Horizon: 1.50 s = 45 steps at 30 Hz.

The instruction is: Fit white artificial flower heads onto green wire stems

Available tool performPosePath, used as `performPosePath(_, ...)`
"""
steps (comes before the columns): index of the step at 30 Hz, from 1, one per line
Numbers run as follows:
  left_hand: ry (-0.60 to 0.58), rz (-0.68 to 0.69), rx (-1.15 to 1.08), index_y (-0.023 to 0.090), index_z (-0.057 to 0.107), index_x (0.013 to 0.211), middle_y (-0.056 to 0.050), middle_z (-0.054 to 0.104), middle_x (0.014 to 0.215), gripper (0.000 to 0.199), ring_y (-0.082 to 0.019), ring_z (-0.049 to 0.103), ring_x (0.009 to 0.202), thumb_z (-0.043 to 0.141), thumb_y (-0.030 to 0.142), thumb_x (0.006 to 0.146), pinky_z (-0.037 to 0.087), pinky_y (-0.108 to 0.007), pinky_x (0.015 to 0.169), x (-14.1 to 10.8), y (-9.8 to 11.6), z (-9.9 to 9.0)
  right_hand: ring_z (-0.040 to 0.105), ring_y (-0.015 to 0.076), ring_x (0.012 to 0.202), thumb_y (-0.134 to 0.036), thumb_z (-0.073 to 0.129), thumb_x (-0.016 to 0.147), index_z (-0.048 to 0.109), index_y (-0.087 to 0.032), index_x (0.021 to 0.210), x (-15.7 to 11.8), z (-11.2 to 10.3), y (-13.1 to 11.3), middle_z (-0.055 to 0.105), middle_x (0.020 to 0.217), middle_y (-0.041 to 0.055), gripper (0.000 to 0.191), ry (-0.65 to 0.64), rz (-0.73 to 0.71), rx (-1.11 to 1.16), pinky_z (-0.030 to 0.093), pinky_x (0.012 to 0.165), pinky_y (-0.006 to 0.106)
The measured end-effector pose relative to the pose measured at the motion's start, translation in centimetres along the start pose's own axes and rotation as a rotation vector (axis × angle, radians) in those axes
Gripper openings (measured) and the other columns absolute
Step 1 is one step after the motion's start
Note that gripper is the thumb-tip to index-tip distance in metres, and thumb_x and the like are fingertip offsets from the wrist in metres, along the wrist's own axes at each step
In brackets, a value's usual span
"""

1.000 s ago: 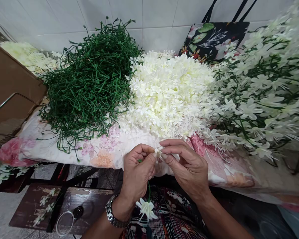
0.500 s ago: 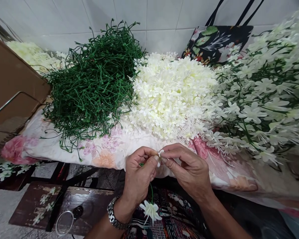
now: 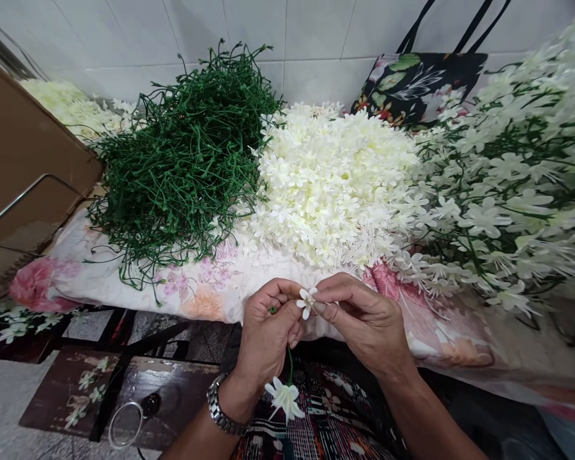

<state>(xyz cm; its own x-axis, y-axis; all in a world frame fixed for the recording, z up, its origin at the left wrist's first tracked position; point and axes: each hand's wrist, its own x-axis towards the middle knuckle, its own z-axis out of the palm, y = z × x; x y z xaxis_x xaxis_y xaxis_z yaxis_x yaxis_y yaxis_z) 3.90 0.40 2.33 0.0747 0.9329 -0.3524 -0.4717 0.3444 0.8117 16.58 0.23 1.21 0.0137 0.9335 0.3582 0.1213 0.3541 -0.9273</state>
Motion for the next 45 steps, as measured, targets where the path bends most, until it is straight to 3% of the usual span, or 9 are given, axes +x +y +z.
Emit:
performPosePath(13, 0.078, 0.001, 0.017, 0.013, 0.06, 0.059, 0.008, 0.046, 0.039, 0.016, 0.0, 0.031, 0.028, 0.073, 0.021, 0.054, 0.027, -0.013, 0.029, 0.1, 0.1, 0.1, 0.061, 0.0129, 0.072, -0.007, 0.062, 0.076, 0.068, -0.02, 0.077, 0.0, 0.0, -0.2, 0.064, 0.076, 0.0021, 0.015, -0.033, -0.099, -0.159, 0.051, 0.062, 0.025)
performPosePath(23, 0.048, -0.012, -0.027, 0.014, 0.059, 0.06, 0.009, 0.046, 0.039, 0.019, -0.001, 0.031, 0.028, 0.076, 0.023, 0.056, 0.028, -0.013, 0.028, 0.6, 0.0, -0.1, 0.06, 0.011, 0.066, -0.005, 0.063, 0.074, 0.068, -0.019, 0.074, 0.3, 0.5, 0.0, 0.063, 0.073, 0.0011, 0.015, -0.004, -0.073, -0.053, 0.05, 0.06, 0.023)
performPosePath(29, 0.048, 0.0, -0.036, 0.014, 0.059, 0.059, 0.008, 0.046, 0.039, 0.024, -0.002, 0.033, 0.029, 0.079, 0.026, 0.053, 0.027, -0.013, 0.03, 0.7, -0.4, -0.4, 0.06, 0.0114, 0.067, -0.006, 0.061, 0.076, 0.067, -0.019, 0.076, 0.3, 0.5, -0.4, 0.062, 0.074, 0.0011, 0.014, -0.007, -0.125, -0.141, 0.05, 0.058, 0.023)
performPosePath(36, 0.02, 0.146, 0.078, 0.015, 0.064, 0.065, 0.008, 0.043, 0.041, 0.012, -0.004, 0.034, 0.036, 0.071, 0.024, 0.066, 0.028, -0.015, 0.037, 0.3, -0.7, -0.8, 0.061, 0.0135, 0.074, -0.007, 0.054, 0.081, 0.065, -0.019, 0.087, 0.1, 0.2, -1.0, 0.063, 0.082, 0.0038, 0.017, -0.055, -0.225, -0.379, 0.051, 0.064, 0.025)
performPosePath(45, 0.052, 0.33, 0.347, 0.018, 0.065, 0.07, 0.004, 0.052, 0.055, 0.005, -0.007, 0.039, 0.045, 0.062, 0.017, 0.074, 0.033, -0.018, 0.043, -0.3, -1.0, -1.1, 0.058, 0.0147, 0.068, -0.006, 0.051, 0.081, 0.061, -0.018, 0.085, -0.3, 0.7, -1.1, 0.061, 0.074, 0.004, 0.016, 0.018, -0.377, -0.605, 0.049, 0.061, 0.027)
